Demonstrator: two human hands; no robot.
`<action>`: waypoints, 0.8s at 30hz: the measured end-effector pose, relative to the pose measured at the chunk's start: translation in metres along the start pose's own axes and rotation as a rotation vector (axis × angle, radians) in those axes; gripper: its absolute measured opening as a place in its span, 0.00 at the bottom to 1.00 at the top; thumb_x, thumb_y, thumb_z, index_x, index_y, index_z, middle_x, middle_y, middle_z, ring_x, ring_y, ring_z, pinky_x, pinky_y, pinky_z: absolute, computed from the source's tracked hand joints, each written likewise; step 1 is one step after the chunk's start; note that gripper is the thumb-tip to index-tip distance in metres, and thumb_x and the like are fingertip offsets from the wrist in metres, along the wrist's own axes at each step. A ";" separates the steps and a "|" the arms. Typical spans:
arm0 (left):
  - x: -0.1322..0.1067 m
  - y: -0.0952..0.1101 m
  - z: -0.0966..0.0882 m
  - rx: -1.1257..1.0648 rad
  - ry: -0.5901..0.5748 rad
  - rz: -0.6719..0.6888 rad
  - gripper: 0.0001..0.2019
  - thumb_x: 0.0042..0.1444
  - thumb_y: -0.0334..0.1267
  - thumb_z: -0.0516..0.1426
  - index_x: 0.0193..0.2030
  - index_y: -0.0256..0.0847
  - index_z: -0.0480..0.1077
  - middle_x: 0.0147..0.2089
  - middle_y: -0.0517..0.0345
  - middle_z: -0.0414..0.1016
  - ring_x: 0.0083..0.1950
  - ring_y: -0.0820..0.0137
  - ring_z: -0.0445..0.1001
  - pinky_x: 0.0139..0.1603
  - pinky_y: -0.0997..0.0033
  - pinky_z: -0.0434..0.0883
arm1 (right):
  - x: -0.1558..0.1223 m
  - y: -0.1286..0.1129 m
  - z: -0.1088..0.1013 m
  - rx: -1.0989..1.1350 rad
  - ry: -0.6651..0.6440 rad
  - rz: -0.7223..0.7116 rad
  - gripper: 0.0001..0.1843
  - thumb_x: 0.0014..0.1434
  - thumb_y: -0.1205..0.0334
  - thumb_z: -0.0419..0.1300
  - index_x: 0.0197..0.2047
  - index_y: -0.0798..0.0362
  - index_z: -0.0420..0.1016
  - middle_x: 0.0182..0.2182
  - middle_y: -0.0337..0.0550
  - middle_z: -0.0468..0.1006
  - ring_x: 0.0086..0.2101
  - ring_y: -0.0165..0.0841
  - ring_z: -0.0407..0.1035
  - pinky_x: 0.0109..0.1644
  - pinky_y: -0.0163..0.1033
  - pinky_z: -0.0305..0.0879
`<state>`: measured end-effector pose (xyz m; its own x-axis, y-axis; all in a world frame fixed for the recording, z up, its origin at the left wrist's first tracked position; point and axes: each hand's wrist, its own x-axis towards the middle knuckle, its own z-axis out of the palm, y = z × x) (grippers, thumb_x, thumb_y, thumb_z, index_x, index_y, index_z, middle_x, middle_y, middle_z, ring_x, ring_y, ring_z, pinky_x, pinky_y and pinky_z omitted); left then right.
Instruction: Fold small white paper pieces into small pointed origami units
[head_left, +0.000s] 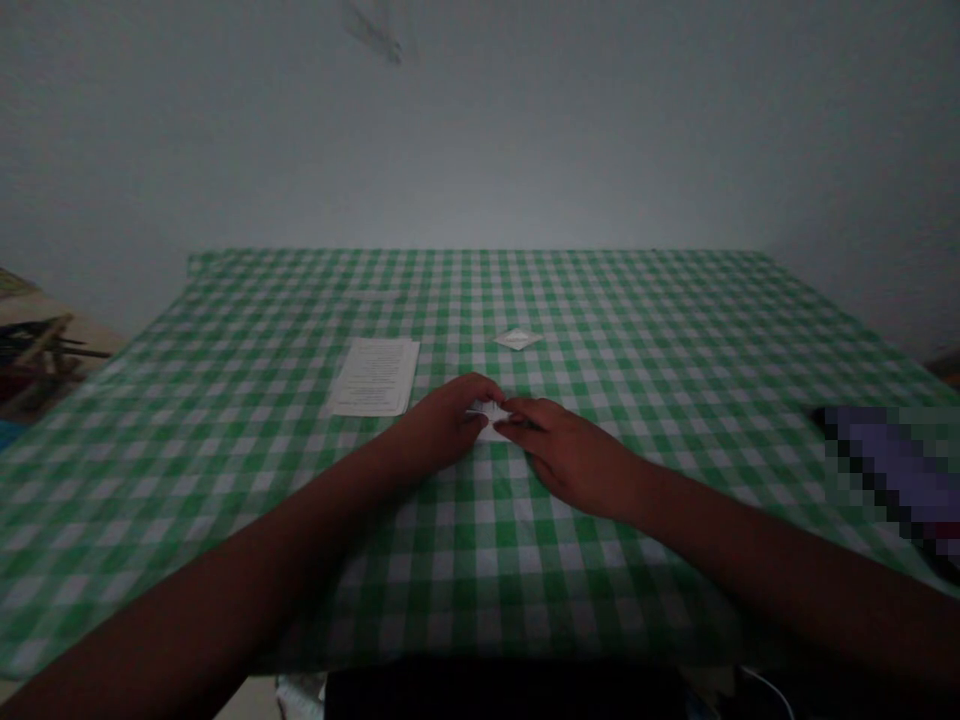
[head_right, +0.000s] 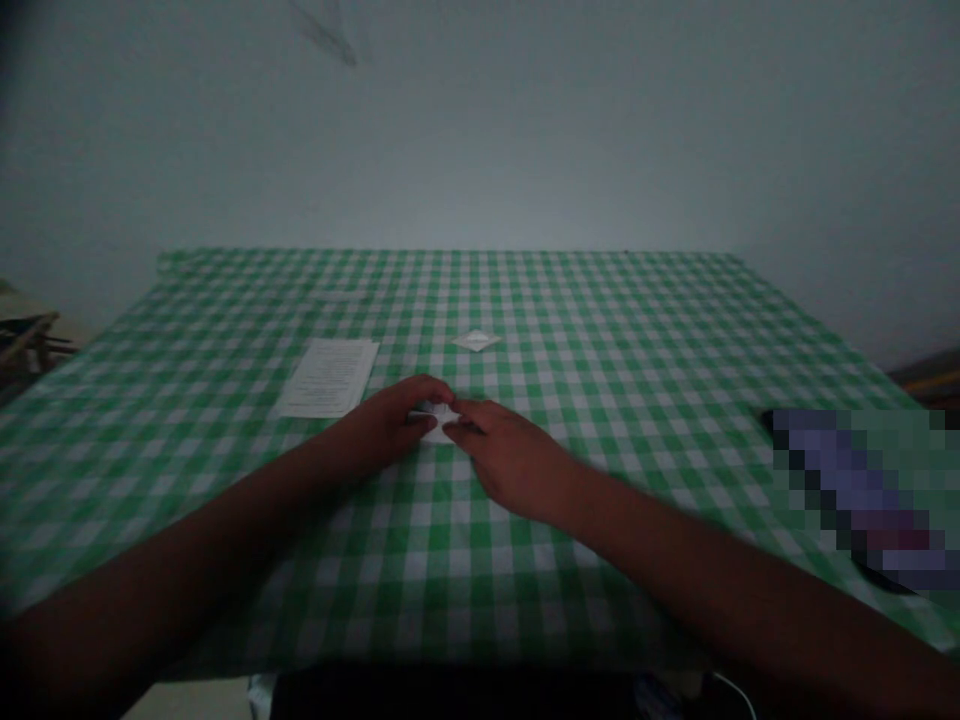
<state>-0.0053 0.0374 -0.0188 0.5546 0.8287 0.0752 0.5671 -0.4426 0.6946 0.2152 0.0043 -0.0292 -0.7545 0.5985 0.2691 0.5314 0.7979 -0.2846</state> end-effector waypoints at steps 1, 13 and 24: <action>0.000 0.000 -0.002 -0.005 -0.018 -0.016 0.15 0.57 0.27 0.51 0.50 0.43 0.68 0.52 0.53 0.72 0.54 0.65 0.71 0.58 0.58 0.70 | 0.000 0.000 -0.001 0.003 -0.002 -0.001 0.25 0.63 0.74 0.49 0.62 0.65 0.68 0.63 0.63 0.64 0.63 0.47 0.59 0.65 0.54 0.62; -0.005 -0.011 -0.033 0.048 -0.251 0.097 0.25 0.60 0.25 0.47 0.62 0.50 0.62 0.65 0.58 0.68 0.65 0.68 0.67 0.68 0.56 0.62 | 0.001 0.001 -0.007 0.002 -0.038 0.004 0.25 0.63 0.73 0.49 0.62 0.62 0.69 0.62 0.59 0.67 0.61 0.45 0.62 0.64 0.52 0.65; -0.012 -0.003 -0.022 0.280 -0.182 0.252 0.17 0.62 0.30 0.53 0.57 0.40 0.69 0.61 0.50 0.68 0.63 0.64 0.66 0.66 0.59 0.64 | -0.001 0.016 -0.009 0.023 -0.034 0.016 0.25 0.62 0.73 0.52 0.62 0.58 0.69 0.65 0.59 0.63 0.63 0.45 0.60 0.64 0.55 0.62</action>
<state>-0.0273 0.0362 -0.0055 0.7815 0.6196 0.0733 0.5294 -0.7207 0.4476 0.2284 0.0169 -0.0254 -0.7586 0.6084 0.2332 0.5352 0.7859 -0.3097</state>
